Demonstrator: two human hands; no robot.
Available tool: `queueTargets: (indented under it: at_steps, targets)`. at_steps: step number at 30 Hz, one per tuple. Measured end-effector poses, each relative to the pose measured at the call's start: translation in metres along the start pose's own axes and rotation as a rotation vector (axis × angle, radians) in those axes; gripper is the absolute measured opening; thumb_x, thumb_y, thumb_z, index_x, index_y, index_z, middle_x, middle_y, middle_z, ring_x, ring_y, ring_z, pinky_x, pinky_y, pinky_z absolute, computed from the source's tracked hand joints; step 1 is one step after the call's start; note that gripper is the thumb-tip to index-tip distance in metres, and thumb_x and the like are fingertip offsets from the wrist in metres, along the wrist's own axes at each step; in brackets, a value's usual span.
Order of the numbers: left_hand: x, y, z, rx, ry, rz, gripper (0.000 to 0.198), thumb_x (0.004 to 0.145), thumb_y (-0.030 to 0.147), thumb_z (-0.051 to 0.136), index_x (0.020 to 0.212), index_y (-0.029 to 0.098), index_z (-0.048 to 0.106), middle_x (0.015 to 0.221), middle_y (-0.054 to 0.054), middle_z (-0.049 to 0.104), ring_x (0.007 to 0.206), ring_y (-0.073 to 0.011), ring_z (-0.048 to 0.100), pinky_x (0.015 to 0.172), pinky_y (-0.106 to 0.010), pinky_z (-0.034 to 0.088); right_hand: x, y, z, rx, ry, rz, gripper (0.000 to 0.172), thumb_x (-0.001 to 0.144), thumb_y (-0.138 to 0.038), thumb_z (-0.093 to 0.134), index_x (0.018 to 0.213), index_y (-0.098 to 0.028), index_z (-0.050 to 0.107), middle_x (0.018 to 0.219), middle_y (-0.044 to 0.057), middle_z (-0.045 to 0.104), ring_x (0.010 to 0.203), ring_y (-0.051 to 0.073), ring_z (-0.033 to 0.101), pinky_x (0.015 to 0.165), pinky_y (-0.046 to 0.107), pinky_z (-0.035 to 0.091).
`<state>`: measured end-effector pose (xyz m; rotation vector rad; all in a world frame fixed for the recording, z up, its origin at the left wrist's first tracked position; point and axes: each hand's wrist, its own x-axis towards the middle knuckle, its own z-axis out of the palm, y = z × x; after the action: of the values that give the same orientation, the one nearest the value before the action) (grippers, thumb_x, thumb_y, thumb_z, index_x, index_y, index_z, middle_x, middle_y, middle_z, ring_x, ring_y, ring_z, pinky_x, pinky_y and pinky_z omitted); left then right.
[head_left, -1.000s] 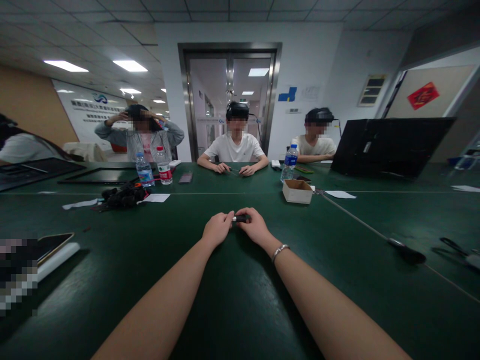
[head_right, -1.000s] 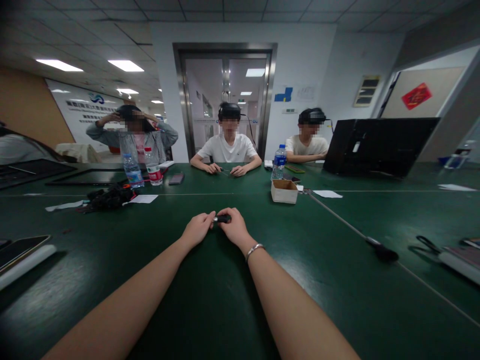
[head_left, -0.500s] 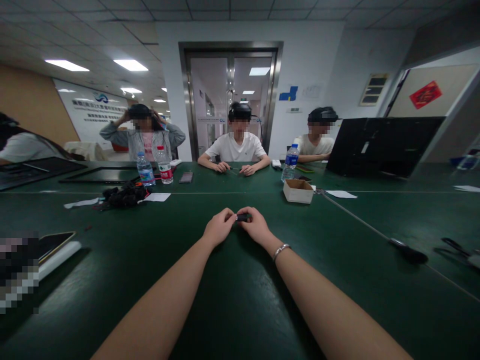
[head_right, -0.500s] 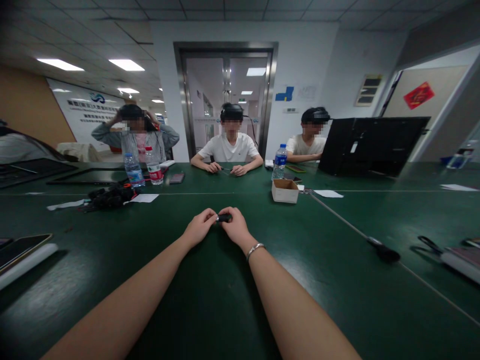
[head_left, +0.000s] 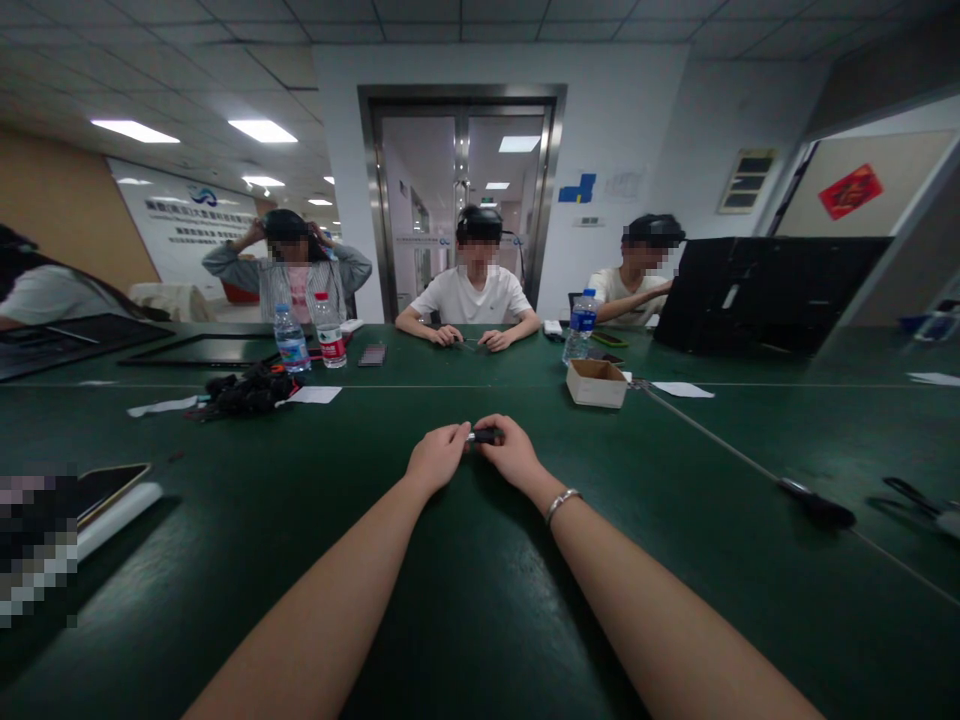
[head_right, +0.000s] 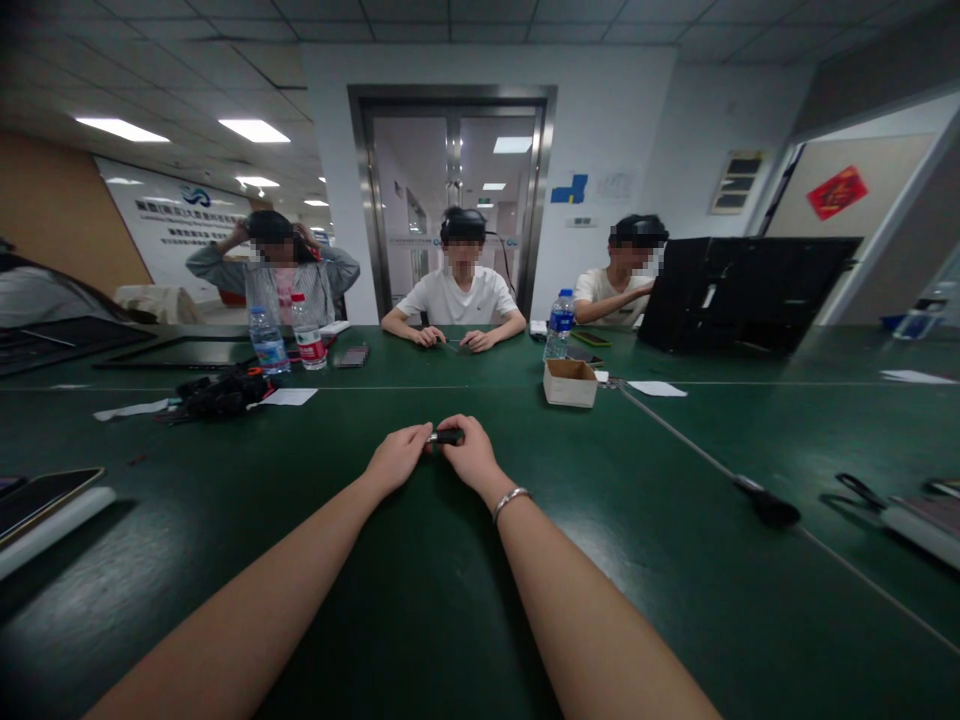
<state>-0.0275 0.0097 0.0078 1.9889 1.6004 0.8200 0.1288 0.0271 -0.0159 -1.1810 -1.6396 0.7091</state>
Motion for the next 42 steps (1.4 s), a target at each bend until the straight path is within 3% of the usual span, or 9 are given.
queueTargets:
  at_steps: [3, 7, 12, 22, 29, 31, 37, 42]
  targets:
    - [0.0004, -0.0008, 0.0006, 0.000, 0.003, 0.035, 0.040, 0.088, 0.053, 0.034, 0.083, 0.023, 0.060, 0.082, -0.001, 0.066, 0.073, -0.0170, 0.057, 0.061, -0.026, 0.036, 0.0005, 0.0012, 0.0003, 0.004, 0.000, 0.008, 0.027, 0.062, -0.008, 0.057, 0.086, -0.017, 0.062, 0.085, 0.000, 0.057, 0.059, 0.007, 0.048, 0.055, 0.021, 0.043]
    - [0.0011, -0.0014, 0.0015, 0.020, -0.001, 0.025, 0.052, 0.089, 0.055, 0.024, 0.071, 0.021, 0.058, 0.077, -0.003, 0.064, 0.071, -0.0173, 0.057, 0.061, -0.027, 0.035, 0.0009, 0.0026, 0.0011, 0.022, -0.012, 0.009, 0.029, 0.061, -0.007, 0.055, 0.087, -0.018, 0.062, 0.084, 0.000, 0.058, 0.060, 0.008, 0.050, 0.056, 0.021, 0.043]
    - [0.0010, -0.0010, 0.0008, 0.002, -0.004, 0.025, 0.044, 0.087, 0.057, 0.032, 0.081, 0.023, 0.059, 0.079, -0.001, 0.065, 0.071, -0.0166, 0.057, 0.060, -0.026, 0.035, 0.0006, 0.0017, 0.0012, 0.031, -0.012, 0.025, 0.028, 0.062, -0.008, 0.056, 0.088, -0.017, 0.062, 0.083, 0.000, 0.058, 0.059, 0.008, 0.049, 0.056, 0.022, 0.044]
    - [0.0004, 0.0005, -0.0004, -0.009, -0.004, -0.017, 0.064, 0.087, 0.064, 0.017, 0.072, 0.020, 0.060, 0.077, -0.005, 0.066, 0.070, -0.0191, 0.059, 0.060, -0.028, 0.036, 0.0012, 0.0037, 0.0032, 0.055, -0.018, 0.009, 0.028, 0.060, -0.009, 0.058, 0.087, -0.019, 0.061, 0.081, -0.001, 0.059, 0.058, 0.008, 0.049, 0.054, 0.022, 0.045]
    - [0.0002, -0.0038, 0.0012, -0.082, 0.027, 0.060, 0.033, 0.085, 0.052, 0.041, 0.095, 0.025, 0.058, 0.085, 0.001, 0.067, 0.075, -0.0155, 0.059, 0.068, -0.026, 0.040, 0.0003, 0.0002, 0.0015, 0.110, -0.016, 0.067, 0.028, 0.060, -0.010, 0.057, 0.087, -0.018, 0.060, 0.080, -0.001, 0.060, 0.055, 0.008, 0.051, 0.050, 0.021, 0.044]
    - [0.0009, -0.0046, 0.0019, -0.072, 0.030, 0.072, 0.032, 0.085, 0.051, 0.040, 0.091, 0.025, 0.059, 0.083, 0.001, 0.066, 0.073, -0.0149, 0.058, 0.067, -0.025, 0.040, -0.0002, -0.0009, 0.0009, 0.122, -0.026, 0.079, 0.028, 0.061, -0.010, 0.056, 0.088, -0.018, 0.059, 0.079, -0.001, 0.060, 0.054, 0.008, 0.051, 0.049, 0.021, 0.043]
    - [0.0024, -0.0019, 0.0017, -0.025, 0.029, 0.031, 0.056, 0.086, 0.061, 0.025, 0.069, 0.019, 0.059, 0.075, -0.003, 0.065, 0.073, -0.0176, 0.059, 0.066, -0.028, 0.039, 0.0005, 0.0015, 0.0025, 0.137, -0.030, 0.064, 0.028, 0.060, -0.011, 0.057, 0.087, -0.018, 0.059, 0.083, 0.000, 0.061, 0.056, 0.007, 0.053, 0.049, 0.020, 0.045]
    - [0.0020, -0.0022, 0.0030, -0.082, 0.024, 0.033, 0.039, 0.085, 0.056, 0.038, 0.093, 0.024, 0.059, 0.083, -0.001, 0.067, 0.074, -0.0160, 0.059, 0.068, -0.026, 0.041, 0.0010, 0.0027, 0.0027, 0.153, -0.018, 0.063, 0.027, 0.060, -0.010, 0.058, 0.086, -0.018, 0.059, 0.081, 0.000, 0.061, 0.054, 0.007, 0.053, 0.048, 0.020, 0.045]
